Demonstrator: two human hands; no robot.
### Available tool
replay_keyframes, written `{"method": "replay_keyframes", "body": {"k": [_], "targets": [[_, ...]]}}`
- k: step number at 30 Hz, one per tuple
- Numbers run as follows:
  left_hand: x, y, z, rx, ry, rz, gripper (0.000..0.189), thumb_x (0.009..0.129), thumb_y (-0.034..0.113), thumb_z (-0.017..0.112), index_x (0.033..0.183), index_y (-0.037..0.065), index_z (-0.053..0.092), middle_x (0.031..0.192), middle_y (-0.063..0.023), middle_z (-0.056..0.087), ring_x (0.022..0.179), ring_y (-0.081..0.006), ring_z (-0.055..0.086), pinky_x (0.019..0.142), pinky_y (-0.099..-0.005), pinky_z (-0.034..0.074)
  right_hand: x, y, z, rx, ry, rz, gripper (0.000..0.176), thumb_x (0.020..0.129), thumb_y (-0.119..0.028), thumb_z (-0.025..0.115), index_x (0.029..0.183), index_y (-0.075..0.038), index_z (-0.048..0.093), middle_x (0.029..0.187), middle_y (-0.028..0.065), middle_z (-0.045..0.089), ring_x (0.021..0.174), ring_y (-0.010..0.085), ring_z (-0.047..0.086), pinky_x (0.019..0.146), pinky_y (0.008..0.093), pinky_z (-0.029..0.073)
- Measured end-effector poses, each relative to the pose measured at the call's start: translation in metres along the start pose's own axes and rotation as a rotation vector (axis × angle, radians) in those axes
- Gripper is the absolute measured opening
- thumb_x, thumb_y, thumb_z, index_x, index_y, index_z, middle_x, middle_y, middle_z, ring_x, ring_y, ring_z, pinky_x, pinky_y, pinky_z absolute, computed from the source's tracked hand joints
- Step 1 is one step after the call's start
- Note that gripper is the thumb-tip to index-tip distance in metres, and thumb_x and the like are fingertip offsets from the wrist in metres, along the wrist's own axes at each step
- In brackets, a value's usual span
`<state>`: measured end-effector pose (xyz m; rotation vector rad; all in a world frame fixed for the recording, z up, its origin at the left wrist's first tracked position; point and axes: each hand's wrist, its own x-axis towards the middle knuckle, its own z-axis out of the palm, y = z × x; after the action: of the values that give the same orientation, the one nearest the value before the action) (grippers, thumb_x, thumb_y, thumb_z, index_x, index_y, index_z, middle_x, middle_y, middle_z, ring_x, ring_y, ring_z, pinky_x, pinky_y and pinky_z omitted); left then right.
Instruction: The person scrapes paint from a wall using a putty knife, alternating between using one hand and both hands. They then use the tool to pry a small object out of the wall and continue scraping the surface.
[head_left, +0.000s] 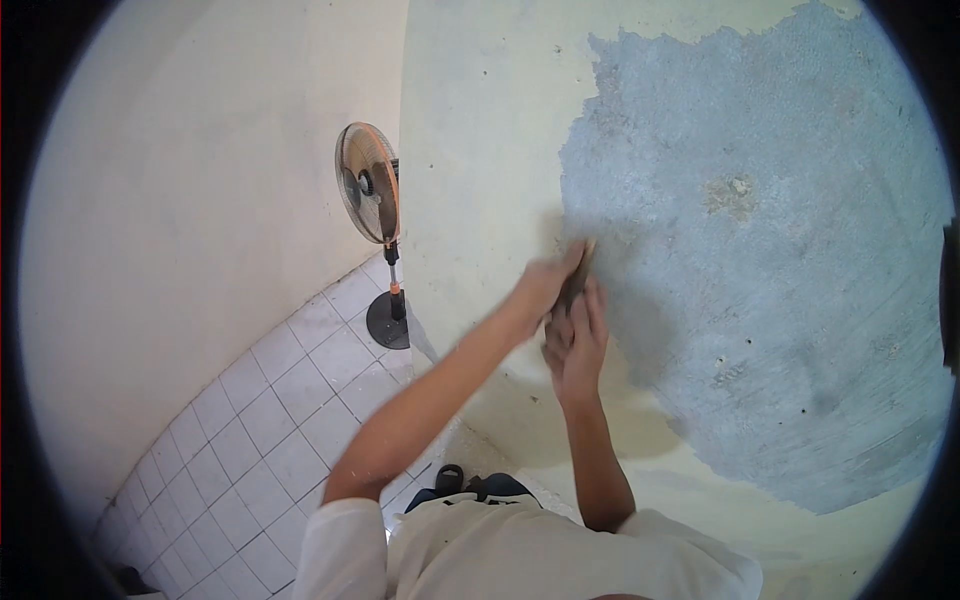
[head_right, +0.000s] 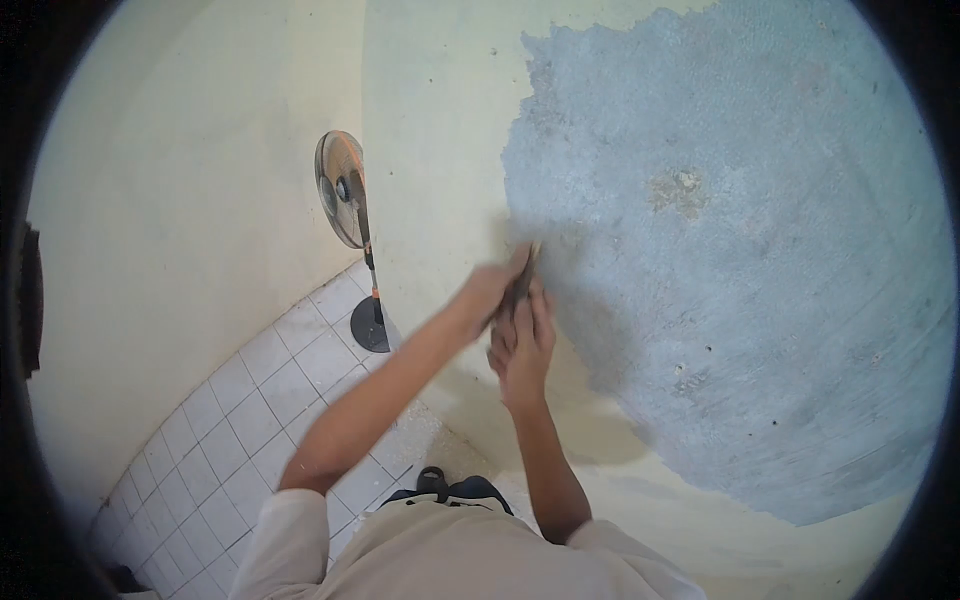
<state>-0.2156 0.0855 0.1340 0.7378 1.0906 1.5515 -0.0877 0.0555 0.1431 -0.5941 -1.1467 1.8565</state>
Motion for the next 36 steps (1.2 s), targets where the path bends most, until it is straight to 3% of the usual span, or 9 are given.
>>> {"method": "replay_keyframes", "body": {"k": [2,5,7,10,14,19,24,27,36], "targets": [[-0.018,-0.059,-0.004,-0.278,-0.159,-0.147,0.058,0.108,0.057,0.049,0.114,0.003,0.068,0.108,-0.0094,0.073,0.102,-0.0197,0.07,0.091,-0.0356,0.055,-0.014,0.021,-0.062,-0.142,-0.021,0.176,0.042,0.113,-0.024,0.047,0.155,-0.02,0.043,0.068,-0.0082,0.036,0.049,0.0012,0.031,0.041,0.0185,0.024],[-0.047,-0.147,0.003,-0.397,-0.179,-0.248,0.059,0.108,0.058,0.049,0.123,0.003,0.065,0.121,-0.0097,0.072,0.111,-0.0216,0.069,0.098,-0.0386,0.054,-0.049,0.015,-0.117,-0.417,-0.046,0.369,0.049,0.113,-0.021,0.045,0.162,-0.018,0.039,0.068,-0.0077,0.037,0.051,0.0014,0.032,0.043,0.0196,0.026],[-0.066,-0.183,0.011,-0.363,-0.175,-0.315,0.056,0.108,0.055,0.05,0.126,0.003,0.064,0.125,-0.0104,0.072,0.114,-0.022,0.068,0.101,-0.0395,0.052,-0.072,0.017,-0.146,-0.579,0.005,0.356,0.051,0.11,-0.014,0.049,0.161,-0.016,0.043,0.07,-0.0055,0.045,0.056,0.0034,0.039,0.048,0.0206,0.034],[-0.084,-0.189,0.03,-0.259,-0.173,-0.367,0.054,0.108,0.051,0.053,0.132,0.003,0.061,0.126,-0.0117,0.072,0.117,-0.0237,0.068,0.102,-0.0397,0.052,-0.098,0.023,-0.177,-0.886,0.041,0.058,0.052,0.106,-0.006,0.053,0.157,-0.012,0.049,0.074,-0.0027,0.052,0.062,0.0073,0.046,0.054,0.0235,0.041],[-0.071,-0.174,0.03,-0.136,-0.185,-0.157,0.038,0.111,0.036,0.053,0.128,0.003,0.062,0.123,-0.0114,0.073,0.113,-0.022,0.069,0.098,-0.037,0.053,-0.108,-0.004,-0.147,-1.24,0.255,-0.336,0.057,0.097,0.004,0.052,0.153,-0.007,0.054,0.07,0.0047,0.052,0.063,0.0128,0.049,0.062,0.0282,0.046],[-0.055,-0.123,0.026,-0.061,-0.003,0.186,0.027,0.113,0.02,0.047,0.117,0.0,0.064,0.115,-0.011,0.074,0.105,-0.0187,0.07,0.093,-0.0342,0.054,-0.082,-0.072,-0.12,-1.668,0.379,-0.656,0.06,0.093,0.004,0.061,0.148,-0.019,0.063,0.073,0.0111,0.053,0.059,0.0215,0.055,0.057,0.0356,0.049],[-0.058,-0.09,0.002,-0.037,0.149,0.314,0.028,0.113,0.021,0.047,0.115,0.0,0.065,0.107,-0.0133,0.076,0.099,-0.0205,0.072,0.091,-0.0344,0.055,-0.073,-0.167,-0.068,-2.436,0.225,-0.523,0.069,0.09,-0.003,0.064,0.153,-0.03,0.056,0.078,0.0097,0.06,0.054,0.0209,0.06,0.043,0.0373,0.047],[-0.061,-0.087,-0.011,-0.054,0.252,0.355,0.03,0.112,0.024,0.049,0.114,-0.001,0.066,0.105,-0.015,0.076,0.098,-0.0228,0.074,0.091,-0.036,0.056,-0.045,-0.19,-0.043,-2.687,-0.022,-0.74,0.073,0.091,-0.007,0.064,0.158,-0.03,0.049,0.08,0.0089,0.064,0.054,0.0197,0.064,0.04,0.0319,0.049],[-0.09,-0.093,-0.001,-0.219,0.189,0.338,0.03,0.111,0.026,0.051,0.112,0.0,0.067,0.101,-0.014,0.076,0.095,-0.023,0.074,0.089,-0.0354,0.057,0.024,-0.142,0.044,-2.89,-0.374,-0.747,0.074,0.093,-0.009,0.064,0.162,-0.022,0.04,0.077,0.01,0.065,0.05,0.0149,0.061,0.042,0.0274,0.049]]}}
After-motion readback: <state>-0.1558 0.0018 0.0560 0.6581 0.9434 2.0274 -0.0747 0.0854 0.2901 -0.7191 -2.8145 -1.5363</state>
